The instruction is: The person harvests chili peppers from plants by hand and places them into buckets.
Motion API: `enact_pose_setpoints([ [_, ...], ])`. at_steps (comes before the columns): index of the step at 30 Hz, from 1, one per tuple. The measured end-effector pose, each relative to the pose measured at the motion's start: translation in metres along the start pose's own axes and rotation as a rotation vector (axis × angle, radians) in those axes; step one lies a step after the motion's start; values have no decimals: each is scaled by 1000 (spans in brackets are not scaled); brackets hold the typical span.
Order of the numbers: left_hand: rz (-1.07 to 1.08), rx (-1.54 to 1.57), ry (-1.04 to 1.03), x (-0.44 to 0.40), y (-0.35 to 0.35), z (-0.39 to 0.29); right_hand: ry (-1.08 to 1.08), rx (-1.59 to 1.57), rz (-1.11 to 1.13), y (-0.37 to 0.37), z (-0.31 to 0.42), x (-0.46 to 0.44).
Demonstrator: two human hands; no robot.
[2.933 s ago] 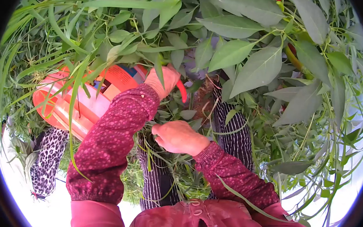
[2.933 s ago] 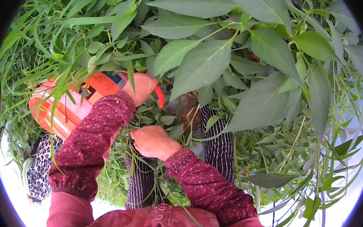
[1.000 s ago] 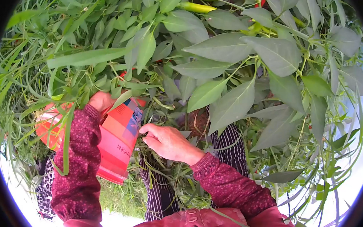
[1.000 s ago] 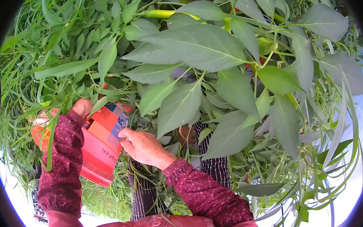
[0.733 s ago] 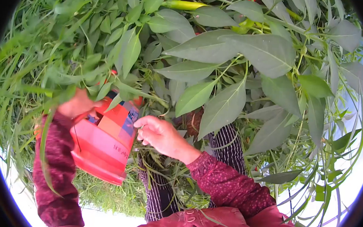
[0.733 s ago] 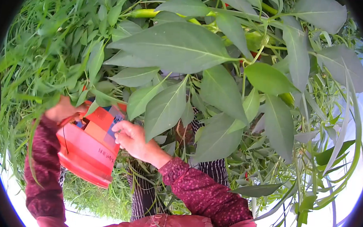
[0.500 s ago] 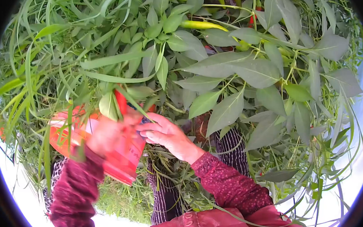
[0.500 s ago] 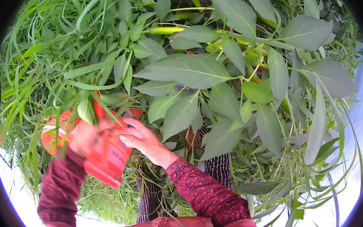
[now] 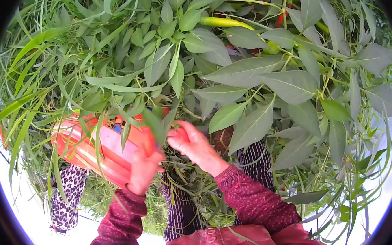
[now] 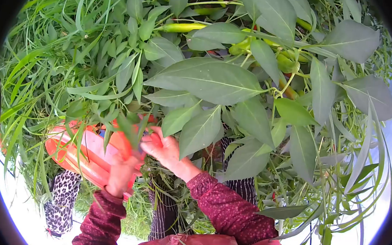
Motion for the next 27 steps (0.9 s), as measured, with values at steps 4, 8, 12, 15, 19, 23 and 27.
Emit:
enact_pose_setpoints([
  [4, 96, -710, -631, 28, -67, -40, 263, 43, 32, -5, -7, -6],
  [8, 251, -738, -717, 27, -71, -71, 124, -200, -277, 35, -1, -8],
  [12, 133, -607, -1153, 13, -65, -170, 222, -122, -403, 91, -3, -8],
  [15, 28, -1197, -1058, -63, -97, -169, 270, -191, -435, 93, 3, -8],
  [19, -208, -1483, -1350, -95, -105, -146, 241, -211, -398, 78, 7, -7],
  [23, -210, -1862, -1223, -89, -75, -121, 85, -292, -423, 77, -2, 0],
  [27, 4, -1964, -1220, -89, -55, -84, 289, -296, -362, 71, 16, -6],
])
Point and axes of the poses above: each hand's wrist, its own x-axis away from the middle knuckle, its own y-axis out of the back of the hand, z = x × y, the point moved 10 cm from there along -x, towards the middle knuckle, and after that the axes turned 5 degrees about -x, right-handed, at the moved point
